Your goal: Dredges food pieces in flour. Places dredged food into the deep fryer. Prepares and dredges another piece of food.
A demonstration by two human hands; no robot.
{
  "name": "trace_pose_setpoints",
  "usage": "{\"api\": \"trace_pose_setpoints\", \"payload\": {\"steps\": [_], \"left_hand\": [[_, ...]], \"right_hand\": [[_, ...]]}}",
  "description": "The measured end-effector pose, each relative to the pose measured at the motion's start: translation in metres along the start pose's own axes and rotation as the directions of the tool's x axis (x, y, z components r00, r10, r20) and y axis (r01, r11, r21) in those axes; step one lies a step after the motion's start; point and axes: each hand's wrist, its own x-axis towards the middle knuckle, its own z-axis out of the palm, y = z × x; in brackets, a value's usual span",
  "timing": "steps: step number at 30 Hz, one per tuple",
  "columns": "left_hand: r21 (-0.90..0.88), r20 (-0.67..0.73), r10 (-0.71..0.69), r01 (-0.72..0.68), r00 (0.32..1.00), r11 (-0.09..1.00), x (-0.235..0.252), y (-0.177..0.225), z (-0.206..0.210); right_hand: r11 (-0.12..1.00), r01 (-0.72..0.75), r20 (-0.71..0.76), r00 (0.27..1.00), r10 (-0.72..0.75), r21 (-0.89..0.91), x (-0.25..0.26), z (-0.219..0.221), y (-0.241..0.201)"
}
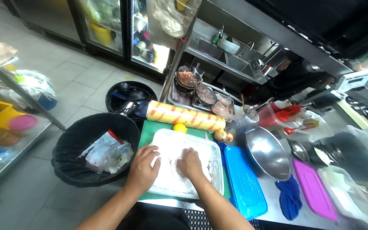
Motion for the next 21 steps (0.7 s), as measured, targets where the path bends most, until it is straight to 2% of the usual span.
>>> {"api": "trace_pose_setpoints", "payload": {"steps": [4,6,8,9,10,12,15,18,21], "left_hand": [[-0.006,0.006,0.003,-0.003,1.000,1.000,-0.001,0.000,0.001],[-0.012,0.003,0.001,-0.001,1.000,1.000,0.000,0.000,0.001],[-0.010,0.015,-0.006,0.006,1.000,1.000,-0.001,0.000,0.001],[-0.008,0.025,-0.008,0.008,1.000,1.000,-0.001,0.000,0.000],[-0.008,0.033,-0.007,0.007,0.999,1.000,0.000,0.000,-0.001],[-0.008,0.034,-0.006,0.006,0.999,1.000,0.000,0.001,-0.001],[-0.008,0.013,-0.009,0.009,1.000,1.000,-0.001,0.001,-0.001],[-0.015,0.013,-0.014,0.014,1.000,1.000,-0.001,0.001,-0.001],[-0.015,0.020,-0.017,0.017,1.000,1.000,-0.001,0.001,0.000]], "right_hand": [[0.999,0.026,-0.061,0.998,-0.024,0.022,-0.009,-0.002,0.004],[0.987,0.158,-0.097,0.983,-0.159,-0.017,-0.022,-0.008,-0.007],[0.936,0.336,-0.026,0.940,-0.340,-0.110,-0.033,-0.003,-0.019],[0.903,0.396,0.054,0.918,-0.392,-0.168,-0.036,0.001,-0.025],[0.872,0.440,0.123,0.898,-0.423,-0.215,-0.035,0.007,-0.030],[0.841,0.482,0.151,0.876,-0.458,-0.247,-0.029,0.017,-0.029],[0.881,0.408,0.022,0.910,-0.415,-0.240,-0.021,0.007,-0.023],[0.945,0.293,-0.008,0.955,-0.297,-0.149,-0.016,-0.003,-0.014],[0.973,0.183,-0.020,0.982,-0.188,-0.143,-0.015,0.003,-0.012]]}}
